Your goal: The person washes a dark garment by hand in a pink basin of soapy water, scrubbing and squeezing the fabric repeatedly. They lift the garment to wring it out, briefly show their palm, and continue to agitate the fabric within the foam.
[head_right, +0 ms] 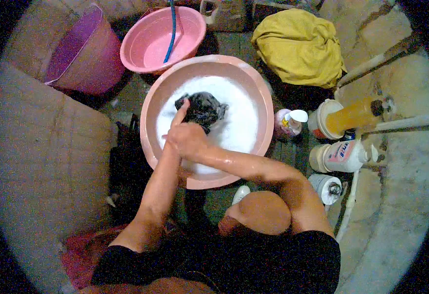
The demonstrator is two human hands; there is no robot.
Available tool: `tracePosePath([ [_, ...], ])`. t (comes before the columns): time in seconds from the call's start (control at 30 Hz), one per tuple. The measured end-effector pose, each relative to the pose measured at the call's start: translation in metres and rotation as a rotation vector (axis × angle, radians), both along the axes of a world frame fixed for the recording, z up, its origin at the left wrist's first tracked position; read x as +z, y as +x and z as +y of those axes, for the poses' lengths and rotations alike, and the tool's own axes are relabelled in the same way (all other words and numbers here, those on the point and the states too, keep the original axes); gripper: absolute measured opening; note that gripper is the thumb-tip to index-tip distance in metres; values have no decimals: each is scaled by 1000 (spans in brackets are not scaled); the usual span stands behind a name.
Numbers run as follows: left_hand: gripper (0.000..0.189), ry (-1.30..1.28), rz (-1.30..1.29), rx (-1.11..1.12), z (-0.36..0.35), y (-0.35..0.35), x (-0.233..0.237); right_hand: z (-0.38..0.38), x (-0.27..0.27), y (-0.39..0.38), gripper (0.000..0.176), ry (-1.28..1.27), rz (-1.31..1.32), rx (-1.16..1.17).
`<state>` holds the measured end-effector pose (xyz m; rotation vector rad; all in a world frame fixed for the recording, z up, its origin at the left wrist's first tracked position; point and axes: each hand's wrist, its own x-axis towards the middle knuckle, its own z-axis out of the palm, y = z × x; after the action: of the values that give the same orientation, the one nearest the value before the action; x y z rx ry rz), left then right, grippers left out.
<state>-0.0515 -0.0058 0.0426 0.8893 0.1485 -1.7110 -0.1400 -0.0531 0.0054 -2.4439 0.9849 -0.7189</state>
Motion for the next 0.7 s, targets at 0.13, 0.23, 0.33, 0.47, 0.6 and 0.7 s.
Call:
tracePosePath([
  [0.13, 37, 3, -380, 189, -13, -10, -71, -40, -1, -1, 19, 17, 265, -86],
  [0.23, 36, 58, -464, 195, -8, -20, -56, -20, 4, -2, 23, 44, 150, -170],
  [0.33, 41, 39, 102, -88, 3, 15, -36, 45, 22, 5, 25, 0, -385, 147],
  [0.47, 43, -31, -337, 344, 4, -16, -48, -33, -3, -5, 29, 48, 196, -104],
  [0.6, 51, -80, -375, 172, -11, -3, -21, -78, -13, -23, 53, 556, 15, -346],
  [0.7, 61, -306, -1497, 306, -33, 7, -48, -105, -38, -40, 44, 452, -39, -302],
])
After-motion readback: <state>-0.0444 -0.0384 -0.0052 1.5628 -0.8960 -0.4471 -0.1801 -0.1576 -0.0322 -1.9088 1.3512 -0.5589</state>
